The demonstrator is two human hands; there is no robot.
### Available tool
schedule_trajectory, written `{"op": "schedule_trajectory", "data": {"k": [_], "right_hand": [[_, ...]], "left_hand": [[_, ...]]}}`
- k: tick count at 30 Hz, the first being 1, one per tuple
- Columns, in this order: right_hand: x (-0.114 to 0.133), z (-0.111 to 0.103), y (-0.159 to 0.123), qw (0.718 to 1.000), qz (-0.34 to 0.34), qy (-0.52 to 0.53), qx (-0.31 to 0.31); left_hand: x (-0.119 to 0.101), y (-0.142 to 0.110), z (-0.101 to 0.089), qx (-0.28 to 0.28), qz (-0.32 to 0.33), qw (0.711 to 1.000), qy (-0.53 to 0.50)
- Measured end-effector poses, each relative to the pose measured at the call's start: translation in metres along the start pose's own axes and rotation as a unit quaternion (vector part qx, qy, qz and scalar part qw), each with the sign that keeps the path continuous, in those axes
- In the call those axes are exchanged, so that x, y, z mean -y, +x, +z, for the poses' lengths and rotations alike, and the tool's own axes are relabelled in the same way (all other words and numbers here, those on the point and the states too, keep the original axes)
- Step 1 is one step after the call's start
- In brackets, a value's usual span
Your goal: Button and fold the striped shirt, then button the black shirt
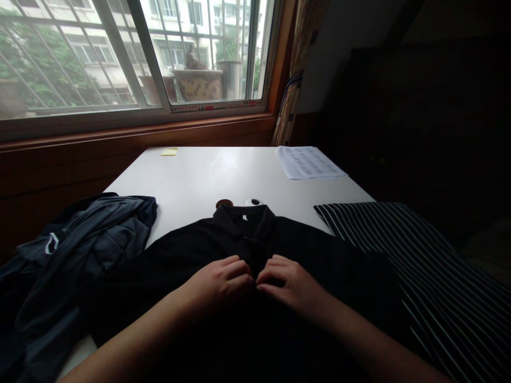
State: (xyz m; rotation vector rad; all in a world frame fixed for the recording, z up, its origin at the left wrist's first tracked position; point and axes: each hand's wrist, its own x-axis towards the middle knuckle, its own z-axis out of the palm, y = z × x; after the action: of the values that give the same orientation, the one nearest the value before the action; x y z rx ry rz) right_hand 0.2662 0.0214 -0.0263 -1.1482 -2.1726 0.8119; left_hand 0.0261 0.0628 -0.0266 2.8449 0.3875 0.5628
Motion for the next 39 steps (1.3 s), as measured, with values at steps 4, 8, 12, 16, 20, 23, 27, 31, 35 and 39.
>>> {"op": "schedule_trajectory", "data": {"k": [4,8,12,16,20,23,27,31,35,39], "right_hand": [[0.001,0.0,0.0,1.0,0.008,0.002,-0.001],[0.003,0.0,0.001,1.0,0.013,0.009,-0.002],[0.004,-0.001,0.001,1.0,0.022,0.014,0.002],[0.003,-0.001,0.0,1.0,0.025,0.013,0.004],[0.003,-0.001,0.0,1.0,0.026,0.015,0.007],[0.005,-0.002,0.001,0.999,0.032,0.015,0.011],[0.006,-0.003,0.003,0.999,0.039,0.016,0.014],[0.008,-0.003,0.002,0.998,0.048,0.02,0.019],[0.011,-0.005,0.002,0.998,0.055,0.023,0.025],[0.012,-0.006,0.003,0.997,0.059,0.027,0.028]], "left_hand": [[-0.001,0.0,-0.002,-0.004,-0.019,1.0,-0.015],[-0.002,0.0,-0.003,0.002,-0.025,1.0,-0.018],[-0.002,0.0,-0.004,0.004,-0.019,1.0,-0.02],[-0.002,0.001,-0.005,0.008,-0.009,1.0,-0.018],[-0.001,0.0,-0.005,0.013,-0.006,1.0,-0.012],[-0.001,-0.001,-0.004,0.017,-0.003,1.0,-0.005],[0.0,-0.001,-0.003,0.009,0.009,1.0,0.009],[0.0,0.0,-0.005,0.004,0.023,0.999,0.025],[-0.002,0.002,-0.007,0.005,0.033,0.999,0.042],[-0.002,0.001,-0.006,0.006,0.036,0.998,0.048]]}}
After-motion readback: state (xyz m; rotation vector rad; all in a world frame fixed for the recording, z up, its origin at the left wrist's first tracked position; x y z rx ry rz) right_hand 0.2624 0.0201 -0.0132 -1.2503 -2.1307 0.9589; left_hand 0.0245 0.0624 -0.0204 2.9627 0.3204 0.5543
